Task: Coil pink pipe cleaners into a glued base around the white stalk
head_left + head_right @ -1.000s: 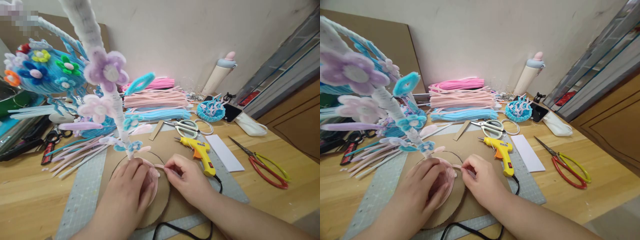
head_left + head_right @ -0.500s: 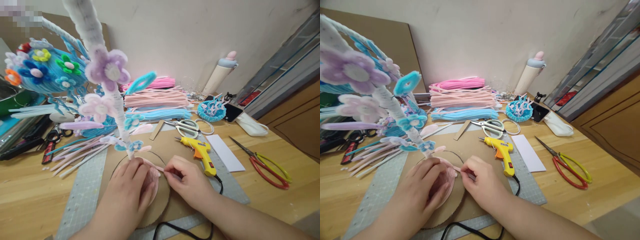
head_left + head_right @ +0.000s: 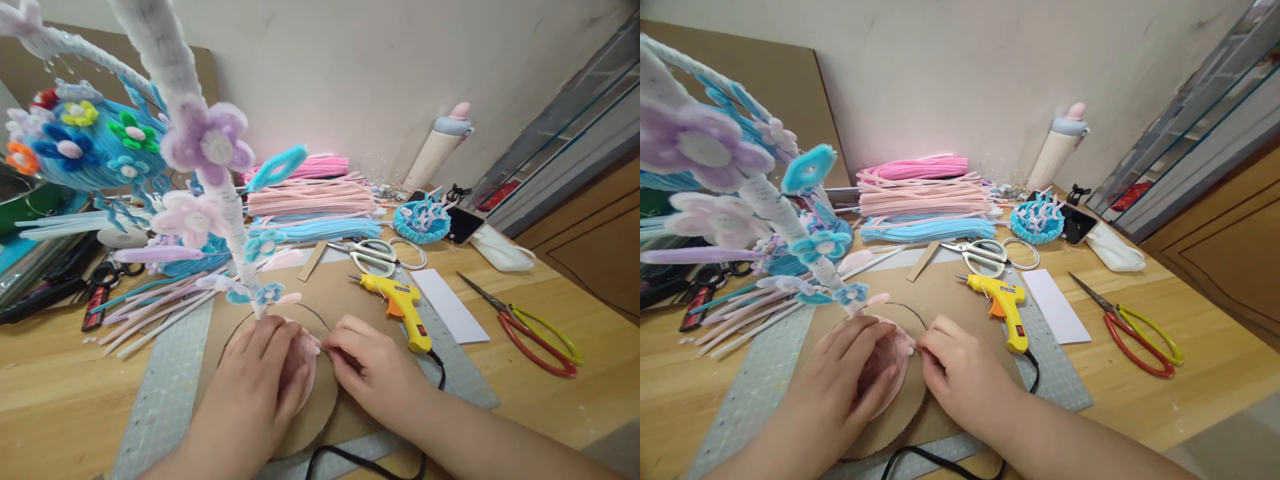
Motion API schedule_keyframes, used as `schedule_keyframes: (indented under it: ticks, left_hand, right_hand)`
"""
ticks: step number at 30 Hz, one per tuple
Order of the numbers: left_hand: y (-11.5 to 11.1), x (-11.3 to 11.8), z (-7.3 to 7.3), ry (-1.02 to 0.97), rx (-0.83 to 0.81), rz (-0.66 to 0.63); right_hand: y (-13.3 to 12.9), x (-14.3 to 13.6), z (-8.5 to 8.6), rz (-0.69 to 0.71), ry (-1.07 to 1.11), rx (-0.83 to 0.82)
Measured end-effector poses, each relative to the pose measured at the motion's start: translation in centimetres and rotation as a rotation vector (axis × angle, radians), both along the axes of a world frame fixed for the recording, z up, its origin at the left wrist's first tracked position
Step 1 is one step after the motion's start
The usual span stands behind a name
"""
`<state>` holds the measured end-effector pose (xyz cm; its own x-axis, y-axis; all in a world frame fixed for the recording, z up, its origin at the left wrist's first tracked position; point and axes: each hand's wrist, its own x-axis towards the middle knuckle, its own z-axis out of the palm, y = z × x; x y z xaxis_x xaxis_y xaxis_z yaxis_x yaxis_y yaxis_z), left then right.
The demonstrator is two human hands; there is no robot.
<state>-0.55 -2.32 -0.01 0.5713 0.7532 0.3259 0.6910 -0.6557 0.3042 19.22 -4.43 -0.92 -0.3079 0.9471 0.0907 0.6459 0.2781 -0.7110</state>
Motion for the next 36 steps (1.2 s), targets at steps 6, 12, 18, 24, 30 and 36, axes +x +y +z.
schedule_keyframes:
  ticks: [6,12,18,24,30,36]
  left_hand:
    - [-0.05,0.00,0.18,0.017,-0.009,-0.020]
    - [0.06,0.08,0.40,0.039,-0.049,-0.039]
    - [0.11,0.22,0.63,0.038,-0.038,-0.040]
    - [0.06,-0.03,0.24,0.029,-0.012,-0.025]
    - [-0.01,-0.11,0.00,0.024,-0.017,-0.014]
    - [0.00,0.05,0.49,0.049,-0.073,-0.037]
  right_hand:
    - [-0.14,-0.15,0.08,-0.030,0.008,-0.019]
    - [-0.04,-0.27,0.31,-0.075,0.051,-0.061]
    - [0.03,-0.37,0.60,-0.051,0.069,-0.066]
    - [0.05,-0.39,0.52,-0.049,0.067,-0.067]
    - [0.05,-0.36,0.56,-0.051,0.067,-0.072]
    - [0.10,-0.39,0.57,-0.049,0.068,-0.080]
